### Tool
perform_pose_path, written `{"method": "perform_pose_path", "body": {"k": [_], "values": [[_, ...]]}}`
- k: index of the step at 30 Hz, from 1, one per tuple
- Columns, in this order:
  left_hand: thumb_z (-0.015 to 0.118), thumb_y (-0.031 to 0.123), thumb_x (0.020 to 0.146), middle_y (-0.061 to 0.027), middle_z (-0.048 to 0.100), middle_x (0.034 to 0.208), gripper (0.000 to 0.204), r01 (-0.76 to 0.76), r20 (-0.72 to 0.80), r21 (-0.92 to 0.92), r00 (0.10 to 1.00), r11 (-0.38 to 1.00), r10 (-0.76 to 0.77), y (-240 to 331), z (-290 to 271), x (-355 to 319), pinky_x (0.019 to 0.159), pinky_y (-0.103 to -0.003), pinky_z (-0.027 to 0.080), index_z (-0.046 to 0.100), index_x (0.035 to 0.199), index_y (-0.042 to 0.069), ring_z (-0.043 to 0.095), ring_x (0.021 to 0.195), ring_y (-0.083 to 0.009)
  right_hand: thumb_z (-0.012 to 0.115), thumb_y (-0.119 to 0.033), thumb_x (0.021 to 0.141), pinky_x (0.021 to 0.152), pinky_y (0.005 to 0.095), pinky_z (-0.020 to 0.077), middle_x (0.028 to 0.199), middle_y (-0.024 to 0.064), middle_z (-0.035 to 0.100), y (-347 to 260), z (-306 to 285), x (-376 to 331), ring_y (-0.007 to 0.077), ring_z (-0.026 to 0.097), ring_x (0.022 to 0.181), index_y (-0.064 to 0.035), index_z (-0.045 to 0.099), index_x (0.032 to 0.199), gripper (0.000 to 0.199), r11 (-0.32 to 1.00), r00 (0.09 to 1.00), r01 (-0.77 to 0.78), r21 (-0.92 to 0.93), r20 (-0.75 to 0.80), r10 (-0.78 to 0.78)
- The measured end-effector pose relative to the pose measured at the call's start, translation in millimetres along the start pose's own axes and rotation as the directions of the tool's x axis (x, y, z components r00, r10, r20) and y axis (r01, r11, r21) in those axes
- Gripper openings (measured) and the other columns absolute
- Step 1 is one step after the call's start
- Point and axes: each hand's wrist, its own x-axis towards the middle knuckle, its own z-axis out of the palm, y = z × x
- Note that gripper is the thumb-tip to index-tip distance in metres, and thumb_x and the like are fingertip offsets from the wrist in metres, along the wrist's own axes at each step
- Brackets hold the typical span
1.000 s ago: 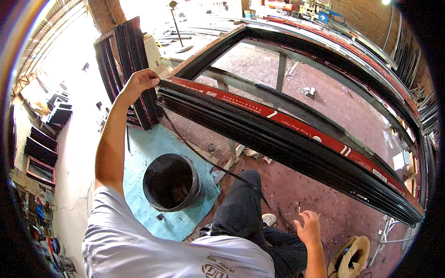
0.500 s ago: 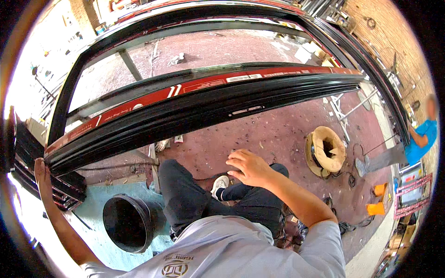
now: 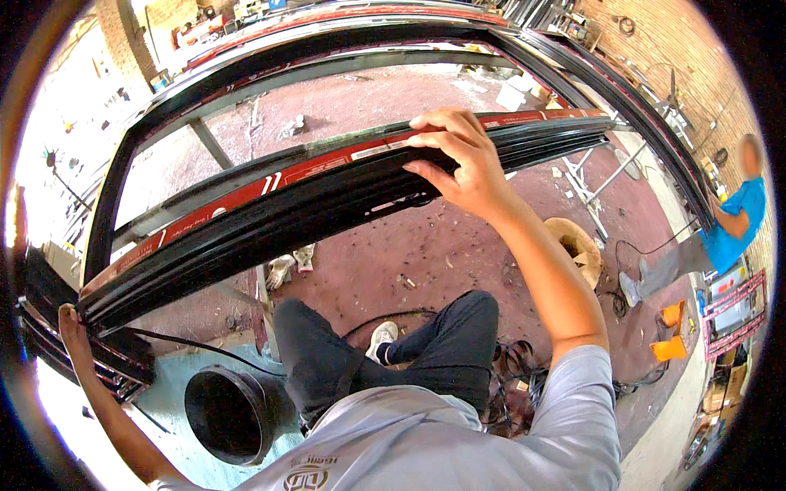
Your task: The person installs a black rubber seal onto a window frame using shears to trim the excess material. They press the seal into the frame's groove and cut it to fit the corners.
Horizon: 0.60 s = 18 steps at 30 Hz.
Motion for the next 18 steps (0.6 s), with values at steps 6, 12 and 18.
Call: {"method": "perform_pose_path", "body": {"k": [6,12,18], "values": [[0.061,0.029,0.108,0.003,0.054,0.107,0.025,0.099,0.099,-0.044,0.991,0.994,-0.094,3.9,-1.7,-5.5,0.093,-0.025,0.038,0.058,0.123,0.01,0.051,0.099,-0.0108,0.086,-0.007,0.083,0.091,0.0384,0.0525,0.107,0.0037,0.074,7.2,9.2,-4.4,0.0245,0.068,0.1,-0.0091,0.067,0.095,0.022,0.975,0.995,-0.073,0.211,-0.052,0.086],[0.063,0.036,0.106,-0.0012,0.055,0.123,0.042,0.184,0.153,-0.228,0.976,0.956,-0.151,15.8,11.5,-10.8,0.105,-0.028,0.037,0.055,0.134,0.007,0.053,0.115,-0.0125,0.085,-0.015,0.086,0.095,0.0411,0.0519,0.116,0.008,0.071,6.4,-3.2,-3.9,0.0284,0.065,0.109,-0.0066,0.07,0.102,0.024,0.973,0.994,-0.105,0.207,0.045,0.098],[0.054,0.036,0.11,-0.008,0.058,0.138,0.046,-0.064,0.104,0.132,0.993,0.989,0.05,-42.5,-17.1,13.6,0.115,-0.034,0.036,0.055,0.14,0.001,0.054,0.129,-0.0174,0.079,-0.032,0.092,0.098,0.0441,0.0529,0.12,0.0111,0.071,12.7,-8.3,15.2,0.0335,0.066,0.114,-0.0051,0.07,0.115,0.037,0.983,0.976,-0.116,0.142,0.198,0.087]]}}
